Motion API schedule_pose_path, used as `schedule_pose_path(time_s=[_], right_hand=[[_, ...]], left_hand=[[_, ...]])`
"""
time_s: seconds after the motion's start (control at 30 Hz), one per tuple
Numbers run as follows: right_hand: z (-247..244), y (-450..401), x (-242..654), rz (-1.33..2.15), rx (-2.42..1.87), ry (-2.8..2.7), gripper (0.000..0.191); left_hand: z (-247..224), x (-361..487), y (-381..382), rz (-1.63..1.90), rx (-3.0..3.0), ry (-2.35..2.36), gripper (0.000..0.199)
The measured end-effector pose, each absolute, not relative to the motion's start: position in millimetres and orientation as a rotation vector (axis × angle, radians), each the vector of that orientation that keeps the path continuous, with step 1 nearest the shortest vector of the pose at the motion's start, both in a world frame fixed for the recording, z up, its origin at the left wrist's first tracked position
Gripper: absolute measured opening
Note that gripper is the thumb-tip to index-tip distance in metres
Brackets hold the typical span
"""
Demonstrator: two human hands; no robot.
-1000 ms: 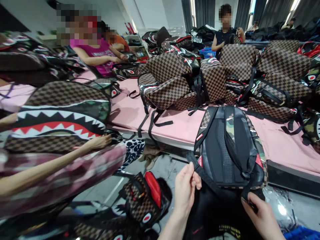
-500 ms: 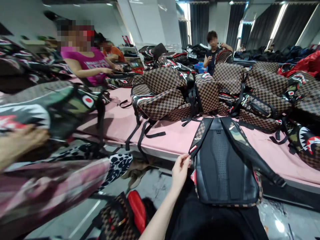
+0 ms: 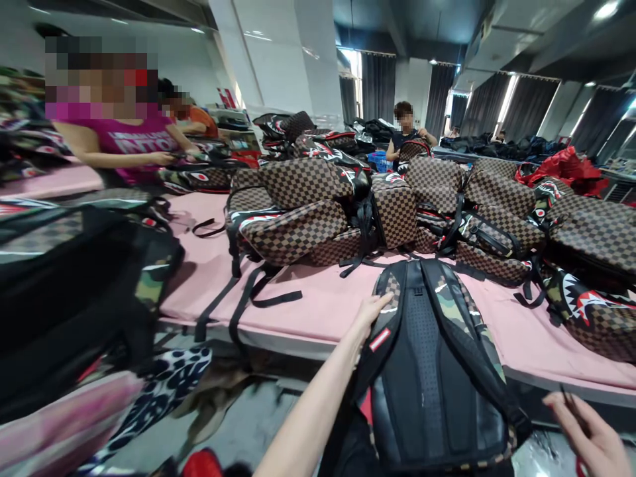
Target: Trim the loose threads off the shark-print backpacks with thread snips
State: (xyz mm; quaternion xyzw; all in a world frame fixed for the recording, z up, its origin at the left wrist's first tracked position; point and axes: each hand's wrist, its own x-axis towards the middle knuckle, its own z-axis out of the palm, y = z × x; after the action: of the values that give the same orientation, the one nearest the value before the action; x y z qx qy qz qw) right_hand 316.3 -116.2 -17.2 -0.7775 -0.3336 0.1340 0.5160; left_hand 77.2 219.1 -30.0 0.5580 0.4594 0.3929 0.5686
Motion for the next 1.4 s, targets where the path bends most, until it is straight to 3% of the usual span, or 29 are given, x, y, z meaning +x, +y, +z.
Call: schedule_pose_path(time_s=[0.2,0.4,0.73,0.87,1.03,1.1,1.4], right_hand=[[40,-17,240,0.584,-1.571,-1.245,0.025],[82,50,207,0.258,-1.364,-1.64,0.028],[99,59,210,0.101,-1.311,-1.912,0.009],[107,46,202,0.007,-1.408,-2.048,0.019],[120,25,194,0.418,-1.138,-1.912,0.01],[119,22,199,0.525,-1.153,-1.725,0.016],[91,16,232,0.231,-1.462,-1.704,0.016]], left_hand=[[-17,60,112,0.939,1.234,0.942,0.04],[7,50,38,0.943,1.323,0.785,0.029],[22,52,19,1.0,1.45,0.772,0.024],[18,54,13,1.019,1.481,0.773,0.023],[18,51,10,1.017,1.459,0.812,0.024],[20,49,9,1.012,1.398,0.817,0.025],[20,49,6,0.98,1.262,0.816,0.027]])
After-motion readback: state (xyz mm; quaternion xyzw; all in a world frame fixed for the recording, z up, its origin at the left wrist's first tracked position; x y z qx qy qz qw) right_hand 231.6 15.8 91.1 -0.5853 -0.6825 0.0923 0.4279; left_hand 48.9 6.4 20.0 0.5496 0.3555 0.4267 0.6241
